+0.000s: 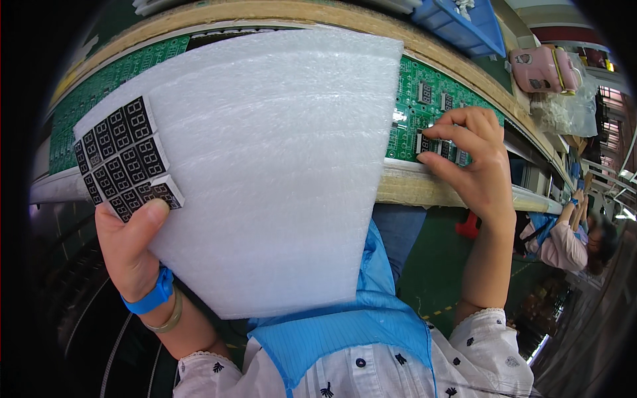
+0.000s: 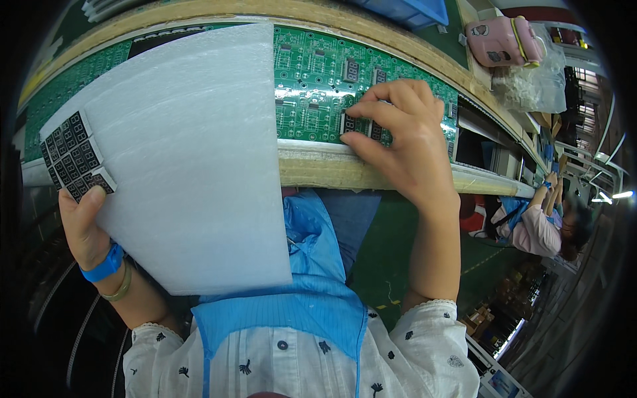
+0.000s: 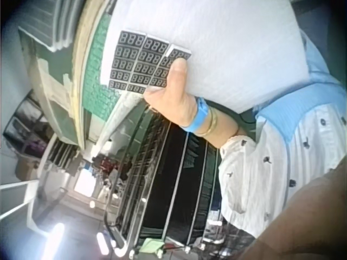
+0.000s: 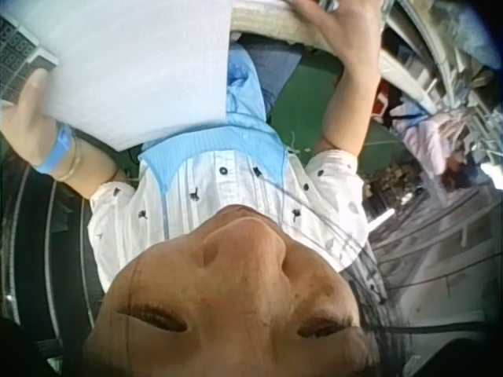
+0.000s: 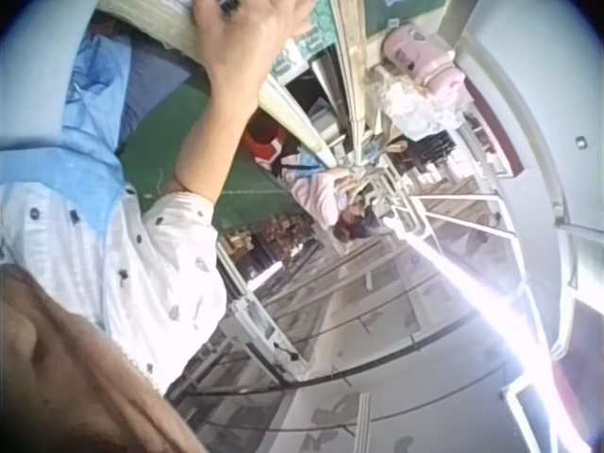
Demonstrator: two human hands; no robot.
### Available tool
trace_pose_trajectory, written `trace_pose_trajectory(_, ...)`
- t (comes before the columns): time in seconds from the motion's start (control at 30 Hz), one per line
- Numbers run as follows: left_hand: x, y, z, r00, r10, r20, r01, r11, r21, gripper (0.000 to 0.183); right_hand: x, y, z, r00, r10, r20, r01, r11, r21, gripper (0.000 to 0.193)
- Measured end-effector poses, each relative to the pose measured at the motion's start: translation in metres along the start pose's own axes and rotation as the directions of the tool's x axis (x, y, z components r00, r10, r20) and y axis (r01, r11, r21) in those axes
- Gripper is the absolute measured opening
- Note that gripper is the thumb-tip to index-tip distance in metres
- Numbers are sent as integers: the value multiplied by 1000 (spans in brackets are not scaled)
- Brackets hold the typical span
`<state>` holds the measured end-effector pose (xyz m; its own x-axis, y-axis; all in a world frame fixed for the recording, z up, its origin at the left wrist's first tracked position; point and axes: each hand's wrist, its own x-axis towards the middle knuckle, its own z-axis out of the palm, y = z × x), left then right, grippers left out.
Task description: The person assembles electronic circuit boards by hand, inserting small white connectors and black display modules into designated slots on the green PCBs. The person handles the components one at a time, pressing them into place on the boards arranged on a workbench.
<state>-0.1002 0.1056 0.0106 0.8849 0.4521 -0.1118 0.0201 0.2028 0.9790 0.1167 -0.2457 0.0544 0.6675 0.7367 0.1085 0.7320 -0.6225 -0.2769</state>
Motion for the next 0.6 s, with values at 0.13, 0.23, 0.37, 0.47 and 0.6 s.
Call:
trace_pose_trajectory(0.13,-1,2,-2,1000,-17,-14,18,998,59,38,7,-4,-1,998,-67,12,67,996,-55,28)
trace_pose_trajectory(0.23,1,2,3,999,-27,-18,28,996,83,40,8,-6,-3,996,-73,45,77,992,-97,28)
trace_pose_trajectory(0.37,2,6,8,998,-57,-37,60,994,93,39,9,-1,-9,994,-39,103,47,996,-82,30)
trace_pose_trajectory(0.47,0,10,23,993,-92,-77,98,993,68,34,8,-5,-9,996,-23,83,25,999,-24,32)
trace_pose_trajectory(0.6,5,25,46,983,-178,-44,180,983,27,32,8,-24,-16,977,-42,-207,55,997,55,28)
